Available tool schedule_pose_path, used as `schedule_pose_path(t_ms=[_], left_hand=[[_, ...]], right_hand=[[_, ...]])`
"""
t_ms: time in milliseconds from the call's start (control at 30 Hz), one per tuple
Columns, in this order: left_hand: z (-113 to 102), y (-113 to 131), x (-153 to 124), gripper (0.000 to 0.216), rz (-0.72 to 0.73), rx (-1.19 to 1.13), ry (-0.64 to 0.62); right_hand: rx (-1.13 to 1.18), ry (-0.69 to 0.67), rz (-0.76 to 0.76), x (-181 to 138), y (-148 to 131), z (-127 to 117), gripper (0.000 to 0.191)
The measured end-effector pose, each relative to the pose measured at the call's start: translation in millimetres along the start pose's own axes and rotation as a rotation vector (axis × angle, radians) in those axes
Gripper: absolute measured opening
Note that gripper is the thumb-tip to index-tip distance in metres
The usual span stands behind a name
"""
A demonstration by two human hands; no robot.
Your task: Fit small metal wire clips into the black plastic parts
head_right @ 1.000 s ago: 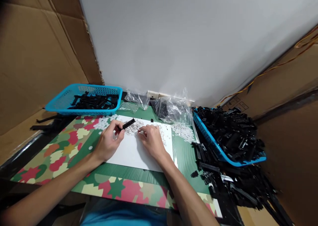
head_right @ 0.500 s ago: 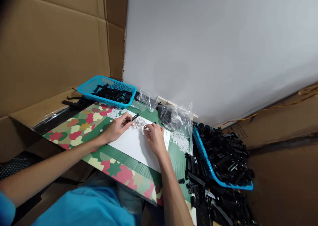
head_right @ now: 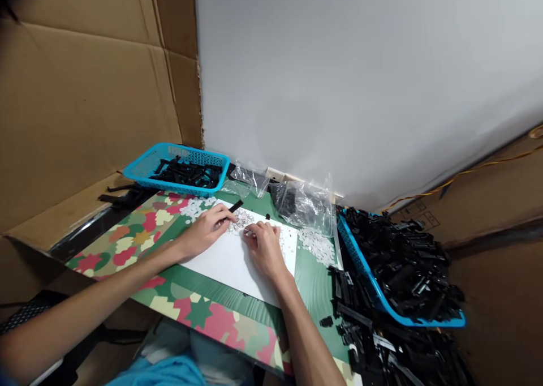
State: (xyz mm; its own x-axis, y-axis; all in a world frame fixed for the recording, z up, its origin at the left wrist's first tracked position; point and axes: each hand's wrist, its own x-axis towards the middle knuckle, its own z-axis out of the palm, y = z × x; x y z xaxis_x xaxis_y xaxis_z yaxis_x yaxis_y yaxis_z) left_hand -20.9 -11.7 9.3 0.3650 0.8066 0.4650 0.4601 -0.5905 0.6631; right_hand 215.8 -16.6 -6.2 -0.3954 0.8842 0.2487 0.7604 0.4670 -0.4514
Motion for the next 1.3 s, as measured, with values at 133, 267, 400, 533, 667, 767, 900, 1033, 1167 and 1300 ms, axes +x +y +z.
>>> schedule_pose_path(t_ms=[133, 267, 400, 533, 667, 767, 900, 1033, 1167, 1300], left_hand=[[-10.2, -5.3, 44.6, 0.018, 0.083, 0.034, -0.117], [-2.4, -20.6, 78.5, 0.021, 0.062, 0.029, -0.098], [7.2, -25.3, 73.4, 0.024, 0.013, -0.037, -0.103], [5.2, -21.5, 49.5, 0.024, -0.009, -0.107, -0.212], [1.4, -11.5, 34.9, 0.020, -0.035, -0.164, -0.340], [-3.2, 1.8, 32.3, 0.022, -0.099, -0.215, -0.399], [-8.7, 17.3, 24.5, 0.023, -0.190, -0.298, -0.424], [-0.5, 22.6, 6.3, 0.025, -0.314, -0.465, -0.465], [11.9, 24.7, -8.6, 0.026, -0.378, -0.628, -0.459], [17.8, 24.3, -13.2, 0.025, -0.415, -0.675, -0.335]], right_hand=[[0.024, 0.026, 0.022, -2.2, 4.4, -4.5, 0.022], [0.030, 0.020, 0.032, -1.3, 2.5, 0.1, 0.016], [-0.008, -0.004, 0.015, -0.3, -5.9, 1.3, 0.015], [-0.064, -0.041, -0.010, -2.3, -13.2, 0.5, 0.016], [-0.069, -0.071, -0.009, -9.1, -13.3, 1.2, 0.015], [0.009, -0.060, 0.036, -15.5, -10.0, -5.5, 0.013], [0.422, 0.040, 0.189, -20.8, -11.3, -25.6, 0.013], [0.761, 0.099, 0.278, -23.3, -22.6, -35.5, 0.021], [0.794, 0.059, 0.278, -27.0, -35.2, -28.3, 0.016], [0.629, 0.124, 0.224, -27.9, -43.2, -22.4, 0.011]])
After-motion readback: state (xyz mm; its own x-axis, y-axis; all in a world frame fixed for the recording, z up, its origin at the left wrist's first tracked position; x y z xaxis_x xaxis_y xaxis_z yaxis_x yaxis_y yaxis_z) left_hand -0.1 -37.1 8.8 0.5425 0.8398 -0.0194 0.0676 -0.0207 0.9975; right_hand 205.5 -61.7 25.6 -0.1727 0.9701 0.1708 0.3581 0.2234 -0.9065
